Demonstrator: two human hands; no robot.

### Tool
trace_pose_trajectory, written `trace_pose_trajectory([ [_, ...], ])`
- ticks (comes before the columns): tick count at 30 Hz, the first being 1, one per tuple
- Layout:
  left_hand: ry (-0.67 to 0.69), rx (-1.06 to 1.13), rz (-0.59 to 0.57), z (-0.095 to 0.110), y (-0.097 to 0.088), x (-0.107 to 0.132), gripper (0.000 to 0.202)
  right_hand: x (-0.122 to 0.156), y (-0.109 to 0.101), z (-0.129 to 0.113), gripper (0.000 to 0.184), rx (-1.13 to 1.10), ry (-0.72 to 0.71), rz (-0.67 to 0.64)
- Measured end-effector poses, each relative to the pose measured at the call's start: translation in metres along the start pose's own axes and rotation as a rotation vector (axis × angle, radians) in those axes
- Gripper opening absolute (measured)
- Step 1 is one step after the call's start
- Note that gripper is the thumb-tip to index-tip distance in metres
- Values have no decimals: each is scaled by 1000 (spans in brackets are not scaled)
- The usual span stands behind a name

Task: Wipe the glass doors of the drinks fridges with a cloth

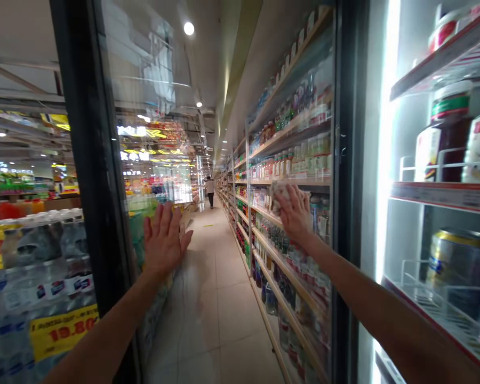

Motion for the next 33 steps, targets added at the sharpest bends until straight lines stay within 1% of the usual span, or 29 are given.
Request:
trace_pose_trajectory([
  [3, -14, 18, -2, -2, 1, 0, 67, -8, -17, 40, 49, -6, 351, 218],
  [4, -16, 22, 0, -2, 1, 0, 67, -8, -20, 45, 50, -13, 416, 267],
  [5, -16, 26, 3, -2, 1, 0, 67, -7, -20, 44, 50, -18, 417, 269],
  [6, -16, 29, 7, -2, 0, 0, 67, -7, -16, 36, 50, -20, 348, 227],
  [8, -15, 29, 9, -1, 0, 0, 67, -3, -4, 11, 50, -13, 105, 80],
  [9, -14, 23, 8, -1, 0, 0, 67, 0, 0, 3, 50, -6, 10, 28],
  [10, -10, 13, 10, -1, 0, 0, 67, 1, 1, 1, 50, 1, -27, 15],
  [11, -4, 3, 13, -1, -1, 0, 67, -1, -1, 5, 50, 8, 3, 47],
  [12, 2, -5, 18, 0, -1, 0, 67, -4, -5, 14, 51, 11, 87, 111],
  [14, 5, -2, 28, 0, -2, 0, 67, -8, -15, 33, 53, 5, 301, 255],
  [15, 4, 5, 31, 0, -2, 0, 67, -8, -18, 37, 54, -2, 358, 297],
  [16, 1, 11, 31, 0, -1, 0, 67, -8, -17, 34, 55, -8, 355, 297],
  [17, -2, 13, 29, -1, -1, 0, 67, -8, -14, 27, 56, -11, 290, 256],
  [19, 2, 4, 26, -1, -1, 0, 67, -4, -3, 7, 56, -5, 66, 118],
  [20, 5, -4, 25, 0, -1, 0, 67, -2, 0, 1, 56, 1, -25, 63],
  [21, 7, -7, 24, 0, -1, 0, 66, 0, 1, 2, 56, 8, -61, 44],
  [22, 6, -6, 23, 0, -1, 0, 66, -1, -1, 8, 55, 13, -31, 69],
  [24, -3, 4, 20, -1, 0, 1, 65, -6, -11, 30, 55, 11, 167, 193],
  [25, -10, 7, 18, -2, 0, 1, 64, -6, -16, 38, 56, 2, 267, 251],
  [26, -14, 10, 17, -2, 0, 1, 64, -5, -17, 40, 56, -9, 323, 281],
  [27, -16, 12, 18, -2, 0, 1, 64, -4, -16, 36, 56, -22, 318, 267],
  [28, -15, 13, 19, -2, 0, 1, 64, -3, -12, 26, 56, -32, 253, 215],
  [30, -12, 14, 17, -3, 1, 1, 64, 0, -1, 4, 54, -35, 41, 58],
  [31, -13, 14, 16, -3, 1, 1, 64, 2, 2, -1, 53, -29, -31, 2],
  [32, -13, 14, 15, -3, 1, 1, 64, 2, 2, 1, 52, -21, -49, -16],
  [33, -15, 17, 14, -3, 1, 1, 64, -1, -1, 9, 51, -9, -4, 9],
])
Point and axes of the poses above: each hand's wrist, its own x-axis away from the middle knuckle, its own y-axis out of the palm, z = x × y, the point moved 8 cm from there along -x, towards the middle knuckle, and after that the axes turned 9 degrees about y, right-handed, at the moved point
